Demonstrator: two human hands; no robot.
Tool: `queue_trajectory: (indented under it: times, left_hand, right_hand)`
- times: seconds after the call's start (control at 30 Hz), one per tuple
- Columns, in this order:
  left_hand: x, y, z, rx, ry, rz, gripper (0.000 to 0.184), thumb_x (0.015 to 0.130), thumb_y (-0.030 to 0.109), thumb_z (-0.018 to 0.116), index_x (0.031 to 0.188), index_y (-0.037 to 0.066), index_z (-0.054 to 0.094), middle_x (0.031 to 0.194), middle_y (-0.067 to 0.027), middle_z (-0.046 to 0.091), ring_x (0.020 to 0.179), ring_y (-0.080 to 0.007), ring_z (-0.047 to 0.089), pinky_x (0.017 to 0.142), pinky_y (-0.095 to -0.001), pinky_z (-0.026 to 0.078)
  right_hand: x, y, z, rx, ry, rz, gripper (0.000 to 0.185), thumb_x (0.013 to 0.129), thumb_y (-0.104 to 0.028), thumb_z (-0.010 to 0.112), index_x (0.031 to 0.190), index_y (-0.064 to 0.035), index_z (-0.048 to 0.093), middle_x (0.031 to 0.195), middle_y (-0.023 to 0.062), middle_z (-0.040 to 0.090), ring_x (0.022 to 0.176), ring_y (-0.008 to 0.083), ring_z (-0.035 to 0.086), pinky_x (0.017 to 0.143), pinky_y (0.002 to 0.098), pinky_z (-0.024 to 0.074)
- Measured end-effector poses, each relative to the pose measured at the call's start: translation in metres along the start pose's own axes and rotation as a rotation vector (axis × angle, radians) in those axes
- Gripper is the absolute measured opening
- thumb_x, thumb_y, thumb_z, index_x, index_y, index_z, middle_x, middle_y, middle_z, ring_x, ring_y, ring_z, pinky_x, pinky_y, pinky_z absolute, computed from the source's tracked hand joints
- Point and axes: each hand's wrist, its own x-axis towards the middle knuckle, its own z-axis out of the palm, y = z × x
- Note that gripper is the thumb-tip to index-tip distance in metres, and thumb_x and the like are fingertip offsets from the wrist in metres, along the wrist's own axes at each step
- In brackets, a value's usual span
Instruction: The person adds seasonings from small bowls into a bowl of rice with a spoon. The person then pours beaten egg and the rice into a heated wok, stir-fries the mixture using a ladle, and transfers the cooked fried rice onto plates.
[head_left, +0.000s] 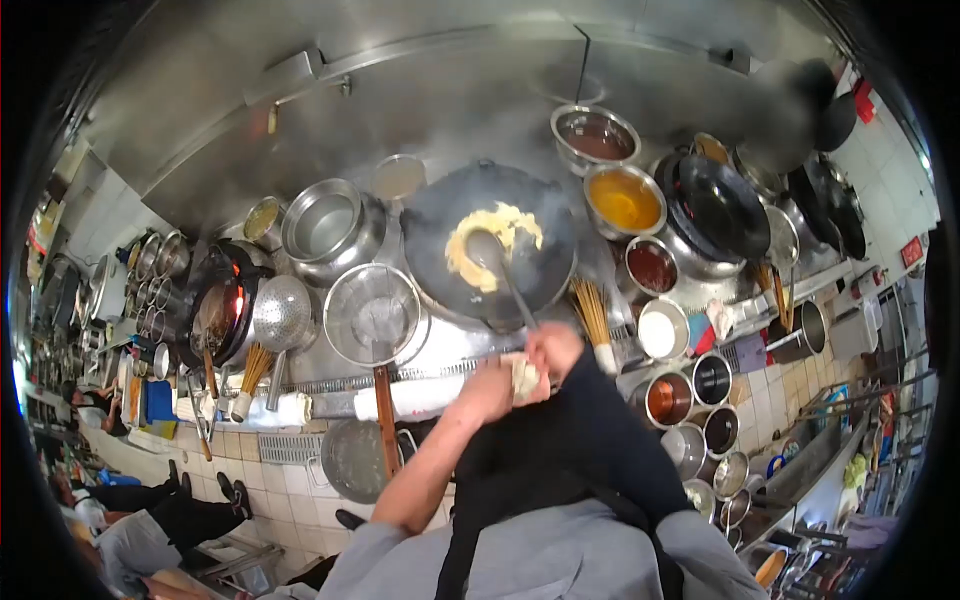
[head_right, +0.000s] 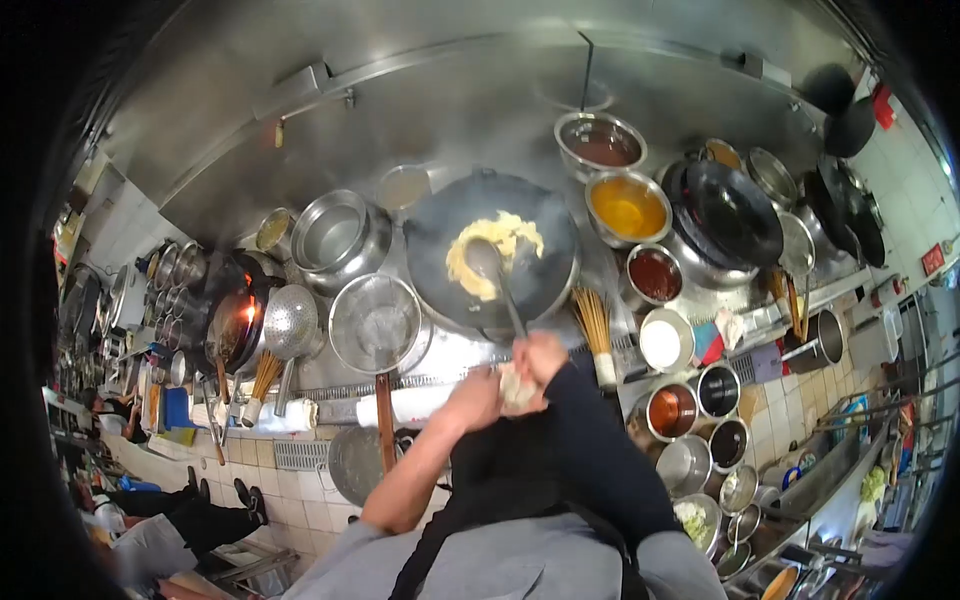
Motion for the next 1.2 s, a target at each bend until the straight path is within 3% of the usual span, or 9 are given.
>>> queue_trajectory:
  times: [0.07, 0.2, 0.23, 0.33, 0.37, 0.6, 0.7, 0.97, 1.2]
  left_hand:
    - [0.043, -0.012, 0.010, 0.056, 0.254, 0.074, 0.042, 0.089, 0.010, 0.063, 0.129, -0.005, 0.059, 0.126, -0.0267, 0.063, 0.122, -0.0442, 0.060, 0.107, -0.0484, 0.048]
    - [0.090, -0.034, 0.043, 0.016, 0.301, 0.053, 0.039, 0.091, 0.011, 0.062, 0.127, -0.003, 0.059, 0.129, -0.0231, 0.063, 0.125, -0.0419, 0.059, 0.106, -0.0472, 0.047]
    - [0.092, -0.031, 0.044, 0.017, 0.382, 0.065, 0.031, 0.094, 0.010, 0.058, 0.121, -0.003, 0.060, 0.122, -0.0240, 0.067, 0.118, -0.0425, 0.062, 0.104, -0.0486, 0.048]
    - [0.106, -0.035, 0.044, -0.122, 0.360, -0.005, 0.022, 0.096, 0.009, 0.056, 0.114, -0.002, 0.060, 0.108, -0.0242, 0.071, 0.110, -0.0446, 0.066, 0.101, -0.0506, 0.049]
    - [0.107, -0.034, 0.050, -0.103, 0.492, 0.039, 0.014, 0.097, 0.009, 0.055, 0.106, 0.000, 0.059, 0.094, -0.0236, 0.071, 0.099, -0.0456, 0.067, 0.093, -0.0527, 0.050]
    - [0.016, 0.037, -0.020, -0.184, 0.612, 0.044, 0.007, 0.097, 0.004, 0.058, 0.101, -0.001, 0.061, 0.093, -0.0223, 0.067, 0.093, -0.0439, 0.063, 0.087, -0.0525, 0.047]
    - [0.008, 0.044, -0.037, -0.206, 0.664, 0.069, 0.008, 0.096, 0.002, 0.060, 0.103, -0.001, 0.063, 0.096, -0.0218, 0.066, 0.096, -0.0432, 0.062, 0.087, -0.0519, 0.047]
    - [0.081, -0.024, 0.087, -0.146, 0.550, 0.004, 0.013, 0.088, 0.000, 0.057, 0.102, -0.002, 0.057, 0.096, -0.0244, 0.068, 0.093, -0.0445, 0.063, 0.087, -0.0534, 0.047]
    - [0.015, 0.013, 0.045, -0.190, 0.591, 0.112, 0.023, 0.086, -0.001, 0.058, 0.109, -0.004, 0.061, 0.105, -0.0272, 0.063, 0.100, -0.0471, 0.058, 0.093, -0.0561, 0.046]
  right_hand:
    - [0.019, -0.030, -0.019, 0.487, -0.173, 0.161, 0.020, 0.097, -0.013, 0.066, 0.113, -0.0047, 0.056, 0.076, 0.0058, 0.063, 0.053, 0.0112, 0.053, 0.042, 0.0318, 0.0388]
    - [0.023, 0.043, 0.006, -1.010, 0.452, -0.331, 0.045, 0.099, -0.014, 0.064, 0.136, 0.0059, 0.048, 0.094, 0.0196, 0.072, 0.072, 0.0247, 0.069, 0.064, 0.0387, 0.0567]
    - [-0.004, 0.033, 0.017, -1.021, 0.424, -0.209, 0.052, 0.098, -0.013, 0.061, 0.143, 0.0071, 0.044, 0.098, 0.0293, 0.072, 0.084, 0.0396, 0.072, 0.080, 0.0467, 0.0581]
    - [0.014, 0.073, -0.033, -0.386, 0.029, -0.275, 0.055, 0.094, -0.012, 0.060, 0.144, 0.0071, 0.045, 0.099, 0.0364, 0.069, 0.092, 0.0477, 0.070, 0.084, 0.0525, 0.0558]
    - [-0.033, 0.018, -0.023, -0.690, 0.082, -0.320, 0.054, 0.095, -0.011, 0.057, 0.144, 0.0086, 0.048, 0.102, 0.0362, 0.069, 0.095, 0.0501, 0.069, 0.084, 0.0537, 0.0550]
    - [-0.173, -0.079, -0.066, -1.026, -0.011, -0.442, 0.059, 0.094, -0.014, 0.061, 0.146, 0.0104, 0.048, 0.096, 0.0322, 0.070, 0.090, 0.0491, 0.069, 0.083, 0.0511, 0.0543]
    - [-0.188, -0.113, -0.072, -0.995, -0.132, -0.251, 0.058, 0.094, -0.014, 0.061, 0.145, 0.0110, 0.048, 0.095, 0.0326, 0.069, 0.090, 0.0492, 0.069, 0.083, 0.0519, 0.0541]
    - [-0.041, -0.030, -0.048, -1.079, 0.168, -0.465, 0.059, 0.094, -0.012, 0.061, 0.148, 0.0065, 0.047, 0.094, 0.0287, 0.071, 0.089, 0.0475, 0.069, 0.080, 0.0515, 0.0546]
    - [-0.129, -0.029, -0.042, -0.843, 0.282, -0.608, 0.061, 0.092, -0.009, 0.066, 0.149, 0.0043, 0.048, 0.098, 0.0307, 0.070, 0.095, 0.0478, 0.068, 0.082, 0.0503, 0.0542]
